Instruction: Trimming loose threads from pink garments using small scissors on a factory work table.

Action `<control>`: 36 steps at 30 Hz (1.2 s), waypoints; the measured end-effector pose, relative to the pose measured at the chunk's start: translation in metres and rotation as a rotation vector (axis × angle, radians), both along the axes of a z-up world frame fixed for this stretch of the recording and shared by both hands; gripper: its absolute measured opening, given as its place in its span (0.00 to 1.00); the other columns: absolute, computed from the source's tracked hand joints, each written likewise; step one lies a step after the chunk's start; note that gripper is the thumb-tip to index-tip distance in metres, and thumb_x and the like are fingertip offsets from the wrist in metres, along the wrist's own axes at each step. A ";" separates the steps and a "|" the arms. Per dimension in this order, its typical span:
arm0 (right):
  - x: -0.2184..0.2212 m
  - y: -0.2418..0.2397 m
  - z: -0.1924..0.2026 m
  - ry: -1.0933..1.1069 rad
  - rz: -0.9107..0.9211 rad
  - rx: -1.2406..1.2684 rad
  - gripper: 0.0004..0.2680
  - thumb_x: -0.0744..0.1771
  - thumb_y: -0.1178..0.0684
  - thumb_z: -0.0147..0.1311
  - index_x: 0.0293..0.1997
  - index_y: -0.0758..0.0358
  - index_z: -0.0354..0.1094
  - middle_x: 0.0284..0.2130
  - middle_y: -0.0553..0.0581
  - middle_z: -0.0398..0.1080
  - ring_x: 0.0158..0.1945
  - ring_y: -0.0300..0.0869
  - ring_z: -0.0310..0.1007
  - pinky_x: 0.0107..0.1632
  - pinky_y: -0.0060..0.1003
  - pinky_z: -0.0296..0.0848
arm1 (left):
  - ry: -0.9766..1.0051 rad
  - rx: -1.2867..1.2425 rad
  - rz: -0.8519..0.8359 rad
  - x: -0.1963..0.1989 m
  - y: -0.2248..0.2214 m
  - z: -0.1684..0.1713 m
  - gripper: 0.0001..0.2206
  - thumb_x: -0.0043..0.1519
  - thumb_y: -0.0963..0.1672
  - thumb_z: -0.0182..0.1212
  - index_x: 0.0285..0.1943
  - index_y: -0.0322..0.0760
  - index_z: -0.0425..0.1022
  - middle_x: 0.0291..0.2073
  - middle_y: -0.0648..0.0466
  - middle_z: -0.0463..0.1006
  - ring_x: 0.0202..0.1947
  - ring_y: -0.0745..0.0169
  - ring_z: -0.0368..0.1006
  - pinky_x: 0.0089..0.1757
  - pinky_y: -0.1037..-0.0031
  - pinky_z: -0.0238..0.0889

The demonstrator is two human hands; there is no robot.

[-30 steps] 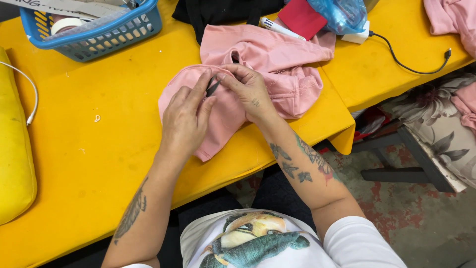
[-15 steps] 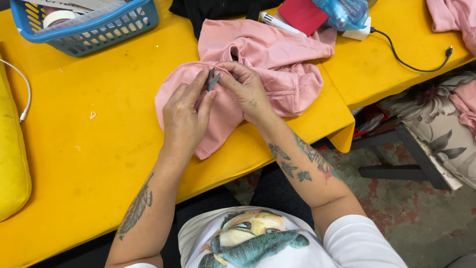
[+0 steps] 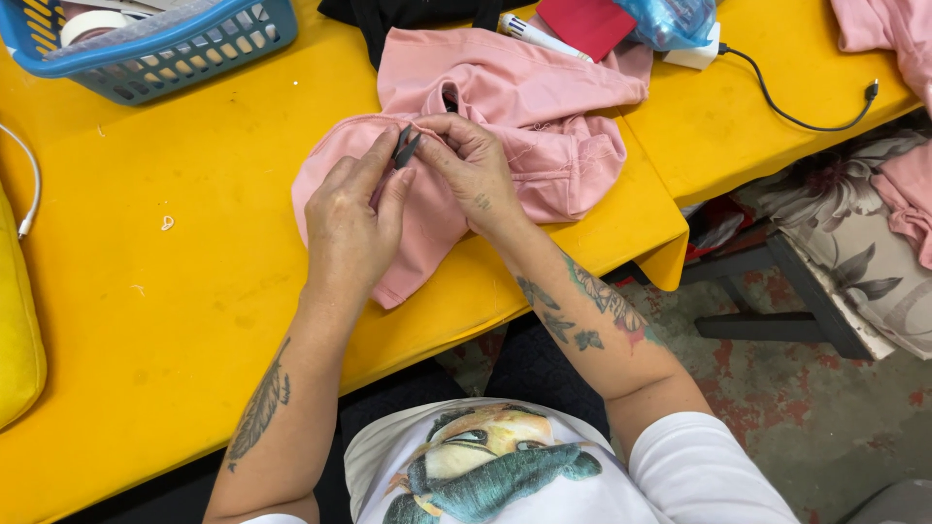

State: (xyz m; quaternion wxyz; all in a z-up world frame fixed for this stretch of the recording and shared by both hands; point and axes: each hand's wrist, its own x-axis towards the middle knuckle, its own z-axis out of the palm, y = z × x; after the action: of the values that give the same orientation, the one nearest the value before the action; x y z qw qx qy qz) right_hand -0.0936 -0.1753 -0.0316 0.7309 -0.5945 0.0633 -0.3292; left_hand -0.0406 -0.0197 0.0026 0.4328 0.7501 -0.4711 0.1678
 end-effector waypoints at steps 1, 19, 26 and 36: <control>0.001 0.001 -0.001 -0.010 -0.010 0.004 0.06 0.68 0.57 0.60 0.49 0.60 0.76 0.34 0.50 0.77 0.42 0.29 0.74 0.49 0.27 0.76 | 0.026 -0.013 -0.011 -0.001 0.000 0.001 0.16 0.69 0.44 0.65 0.66 0.40 0.76 0.35 0.42 0.79 0.38 0.43 0.79 0.41 0.59 0.72; 0.005 -0.001 -0.006 -0.032 -0.006 0.088 0.06 0.68 0.56 0.61 0.48 0.61 0.76 0.33 0.51 0.78 0.40 0.29 0.75 0.47 0.28 0.78 | 0.524 -0.192 -0.103 0.003 -0.005 0.005 0.13 0.69 0.41 0.65 0.61 0.48 0.79 0.27 0.59 0.71 0.30 0.74 0.66 0.35 0.81 0.67; 0.003 0.002 -0.007 -0.051 0.001 0.050 0.06 0.69 0.57 0.59 0.49 0.61 0.76 0.36 0.50 0.78 0.44 0.29 0.73 0.52 0.29 0.77 | 0.185 -0.156 -0.091 -0.009 -0.003 -0.001 0.15 0.66 0.40 0.68 0.62 0.37 0.77 0.51 0.42 0.81 0.48 0.40 0.79 0.48 0.56 0.72; 0.003 0.003 -0.008 -0.072 -0.002 0.046 0.06 0.69 0.57 0.60 0.50 0.61 0.75 0.37 0.50 0.77 0.45 0.29 0.73 0.53 0.30 0.76 | 0.149 -0.160 -0.088 -0.006 -0.004 -0.005 0.15 0.66 0.41 0.68 0.62 0.37 0.77 0.52 0.44 0.81 0.49 0.39 0.79 0.49 0.56 0.72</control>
State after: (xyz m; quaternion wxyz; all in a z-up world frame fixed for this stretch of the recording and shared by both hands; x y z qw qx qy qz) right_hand -0.0905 -0.1719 -0.0391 0.7459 -0.5652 0.0453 -0.3496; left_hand -0.0471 -0.0237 -0.0022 0.5322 0.7021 -0.4550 0.1297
